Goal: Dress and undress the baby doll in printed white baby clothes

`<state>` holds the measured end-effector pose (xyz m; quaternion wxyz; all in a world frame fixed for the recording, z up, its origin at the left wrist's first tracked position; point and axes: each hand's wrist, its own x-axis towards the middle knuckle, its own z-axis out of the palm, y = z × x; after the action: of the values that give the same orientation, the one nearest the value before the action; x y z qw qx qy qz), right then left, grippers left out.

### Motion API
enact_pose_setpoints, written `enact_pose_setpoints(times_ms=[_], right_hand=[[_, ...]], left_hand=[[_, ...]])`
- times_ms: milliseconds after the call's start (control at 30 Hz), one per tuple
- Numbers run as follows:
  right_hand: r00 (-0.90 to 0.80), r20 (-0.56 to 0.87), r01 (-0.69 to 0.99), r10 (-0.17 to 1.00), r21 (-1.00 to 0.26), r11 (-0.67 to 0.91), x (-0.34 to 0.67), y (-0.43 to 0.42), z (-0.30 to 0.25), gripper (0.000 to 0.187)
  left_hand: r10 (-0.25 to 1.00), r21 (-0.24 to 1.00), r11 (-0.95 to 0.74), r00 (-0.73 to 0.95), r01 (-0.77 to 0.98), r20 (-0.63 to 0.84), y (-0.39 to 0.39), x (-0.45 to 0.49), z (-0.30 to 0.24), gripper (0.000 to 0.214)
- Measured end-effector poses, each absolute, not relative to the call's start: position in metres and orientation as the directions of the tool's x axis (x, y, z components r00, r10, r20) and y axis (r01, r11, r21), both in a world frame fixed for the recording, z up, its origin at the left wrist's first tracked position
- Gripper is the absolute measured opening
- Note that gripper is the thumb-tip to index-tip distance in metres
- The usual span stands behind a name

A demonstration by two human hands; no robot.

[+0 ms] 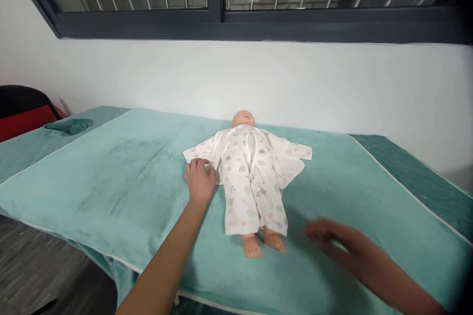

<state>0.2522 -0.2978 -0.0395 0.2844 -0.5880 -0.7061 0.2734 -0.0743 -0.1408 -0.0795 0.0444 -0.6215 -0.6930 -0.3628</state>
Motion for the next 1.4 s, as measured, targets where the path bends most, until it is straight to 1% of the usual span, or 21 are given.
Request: enact_pose_setpoints(times_ms=[33, 67, 100, 133, 167, 233, 333, 400, 433, 533, 600, 733, 800, 833, 967, 1100, 1167, 1267, 1333, 1400], right_hand=[[-0.172, 0.109, 0.694, 0.979, -0.692, 0.199, 0.242, -0.272, -0.044, 0.015], [-0.178, 0.163, 0.728, 0.97, -0.642, 0.242, 0.231, -0.246, -0.049, 0.023], [-0.186, 0.235, 0.768, 0.954, -0.571, 0.291, 0.22, -0.223, -0.054, 0.026], [-0.208, 0.291, 0.813, 0.934, -0.479, 0.331, 0.209, -0.204, -0.058, 0.025], [-0.239, 0.323, 0.842, 0.916, -0.402, 0.361, 0.201, -0.19, -0.063, 0.023], [-0.254, 0.373, 0.883, 0.892, -0.288, 0.372, 0.191, -0.177, -0.07, 0.022], [-0.266, 0.434, 0.898, 0.861, -0.213, 0.385, 0.192, -0.18, -0.075, 0.023], [-0.298, 0.441, 0.881, 0.847, -0.215, 0.422, 0.196, -0.184, -0.077, 0.023], [-0.313, 0.432, 0.87, 0.846, -0.227, 0.438, 0.197, -0.184, -0.077, 0.023], [-0.323, 0.412, 0.842, 0.852, -0.286, 0.458, 0.197, -0.18, -0.079, 0.02], [-0.32, 0.429, 0.812, 0.845, -0.336, 0.478, 0.196, -0.178, -0.08, 0.019], [-0.33, 0.46, 0.719, 0.824, -0.444, 0.536, 0.195, -0.178, -0.079, 0.018], [-0.333, 0.454, 0.7, 0.826, -0.468, 0.54, 0.195, -0.18, -0.079, 0.015], [-0.336, 0.444, 0.7, 0.831, -0.472, 0.536, 0.195, -0.181, -0.079, 0.014], [-0.333, 0.391, 0.711, 0.858, -0.493, 0.501, 0.194, -0.182, -0.078, 0.014], [-0.285, 0.398, 0.698, 0.872, -0.538, 0.473, 0.193, -0.181, -0.076, 0.017], [-0.275, 0.385, 0.709, 0.881, -0.538, 0.456, 0.194, -0.18, -0.076, 0.015], [-0.257, 0.361, 0.737, 0.897, -0.527, 0.423, 0.197, -0.178, -0.078, 0.009], [-0.239, 0.363, 0.753, 0.901, -0.517, 0.408, 0.2, -0.178, -0.08, 0.012], [-0.218, 0.377, 0.76, 0.9, -0.513, 0.399, 0.203, -0.179, -0.081, 0.015]], left_hand=[[0.834, 0.384, -0.126, -0.112, 0.915, 0.541, -0.144, -0.073, -0.077, 0.018], [0.829, 0.307, -0.238, 0.028, 0.921, 0.559, -0.147, -0.071, -0.075, 0.016], [0.809, 0.232, -0.355, 0.173, 0.906, 0.562, -0.149, -0.07, -0.074, 0.015], [0.779, 0.176, -0.455, 0.294, 0.873, 0.554, -0.15, -0.069, -0.073, 0.015], [0.752, 0.149, -0.526, 0.376, 0.837, 0.542, -0.151, -0.068, -0.073, 0.016], [0.732, 0.167, -0.592, 0.439, 0.789, 0.521, -0.15, -0.068, -0.075, 0.018], [0.737, 0.229, -0.62, 0.457, 0.751, 0.498, -0.148, -0.067, -0.077, 0.014], [0.72, 0.225, -0.652, 0.498, 0.724, 0.483, -0.149, -0.067, -0.076, 0.012], [0.708, 0.207, -0.669, 0.527, 0.714, 0.47, -0.15, -0.066, -0.075, 0.015], [0.676, 0.128, -0.705, 0.605, 0.698, 0.421, -0.154, -0.064, -0.071, 0.026], [0.671, 0.089, -0.702, 0.614, 0.707, 0.415, -0.155, -0.063, -0.071, 0.025], [0.685, 0.059, -0.664, 0.575, 0.745, 0.448, -0.154, -0.063, -0.073, 0.014], [0.677, 0.036, -0.656, 0.567, 0.754, 0.469, -0.153, -0.063, -0.075, 0.005], [0.666, 0.019, -0.656, 0.568, 0.754, 0.484, -0.152, -0.063, -0.075, 0.004], [0.62, -0.069, -0.637, 0.564, 0.767, 0.545, -0.152, -0.064, -0.076, 0.011], [0.559, -0.142, -0.646, 0.591, 0.75, 0.582, -0.155, -0.064, -0.074, 0.013], [0.521, -0.134, -0.662, 0.582, 0.737, 0.624, -0.158, -0.064, -0.072, 0.016], [0.49, -0.085, -0.676, 0.532, 0.732, 0.69, -0.161, -0.066, -0.071, 0.019], [0.507, -0.034, -0.687, 0.512, 0.726, 0.694, -0.163, -0.069, -0.072, 0.02], [0.558, 0.033, -0.697, 0.513, 0.716, 0.652, -0.164, -0.072, -0.074, 0.021]])
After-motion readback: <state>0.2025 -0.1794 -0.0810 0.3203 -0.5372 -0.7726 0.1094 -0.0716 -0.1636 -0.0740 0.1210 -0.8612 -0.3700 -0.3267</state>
